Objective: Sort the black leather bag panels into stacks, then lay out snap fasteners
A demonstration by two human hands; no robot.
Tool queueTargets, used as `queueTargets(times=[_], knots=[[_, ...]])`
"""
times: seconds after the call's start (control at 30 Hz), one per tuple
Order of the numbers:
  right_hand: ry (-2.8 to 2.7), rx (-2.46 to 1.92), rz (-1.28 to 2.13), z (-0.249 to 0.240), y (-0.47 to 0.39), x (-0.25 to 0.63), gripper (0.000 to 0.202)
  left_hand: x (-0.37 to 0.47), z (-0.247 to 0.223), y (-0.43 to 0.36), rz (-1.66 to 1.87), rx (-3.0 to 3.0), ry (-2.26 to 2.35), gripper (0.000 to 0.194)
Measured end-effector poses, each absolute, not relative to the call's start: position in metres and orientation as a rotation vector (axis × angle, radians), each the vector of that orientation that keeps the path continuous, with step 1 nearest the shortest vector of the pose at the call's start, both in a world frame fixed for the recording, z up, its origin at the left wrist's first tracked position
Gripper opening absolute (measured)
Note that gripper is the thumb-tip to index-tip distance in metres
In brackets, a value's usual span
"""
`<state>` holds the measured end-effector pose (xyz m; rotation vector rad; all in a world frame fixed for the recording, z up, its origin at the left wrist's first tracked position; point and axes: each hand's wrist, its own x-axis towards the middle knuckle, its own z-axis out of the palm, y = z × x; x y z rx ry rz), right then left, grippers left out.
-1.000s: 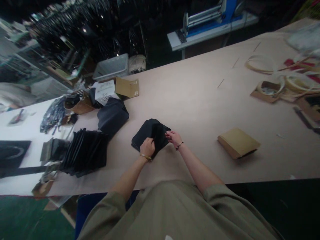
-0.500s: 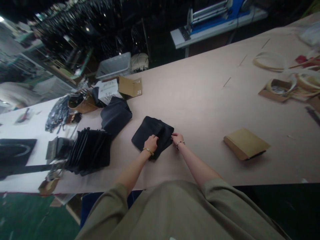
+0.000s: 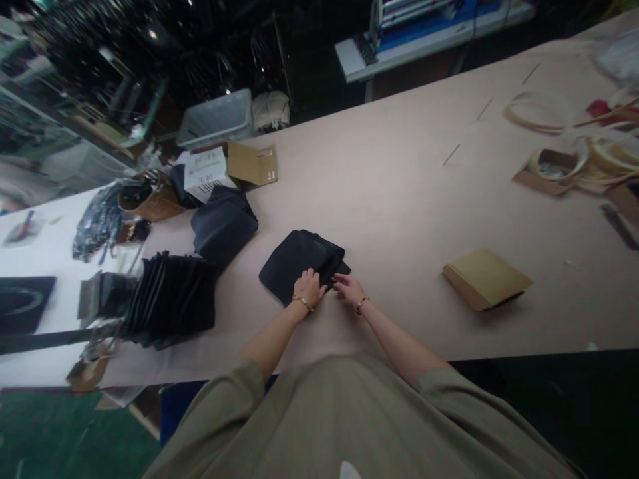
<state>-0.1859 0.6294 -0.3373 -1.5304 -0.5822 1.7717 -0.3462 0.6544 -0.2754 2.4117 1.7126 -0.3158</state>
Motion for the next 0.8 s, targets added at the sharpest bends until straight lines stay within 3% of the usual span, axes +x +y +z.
queueTargets(times=[0.23, 0.47, 0.63, 0.73, 0.8], knots=[[-0.522, -1.443, 1.801, -0.337, 0.624, -0.178, 0.037, -0.34, -0.277, 0.652, -0.392, 2.43, 1.652, 0.026], [-0.43, -1.405, 1.786, -0.337, 0.622, -0.172, 0.03, -0.363, -0.278, 0.662, -0.295, 2.335, 1.725, 0.05], [-0.42, -1.398, 1.785, -0.335, 0.622, -0.171, 0.028, -0.349, -0.278, 0.653, -0.327, 2.393, 1.713, 0.024], [-0.433, -1.412, 1.782, -0.334, 0.623, -0.171, 0.026, -0.341, -0.276, 0.65, -0.315, 2.375, 1.747, 0.037], [-0.453, -1.427, 1.773, -0.333, 0.623, -0.171, 0.026, -0.34, -0.275, 0.65, -0.316, 2.336, 1.761, 0.036]])
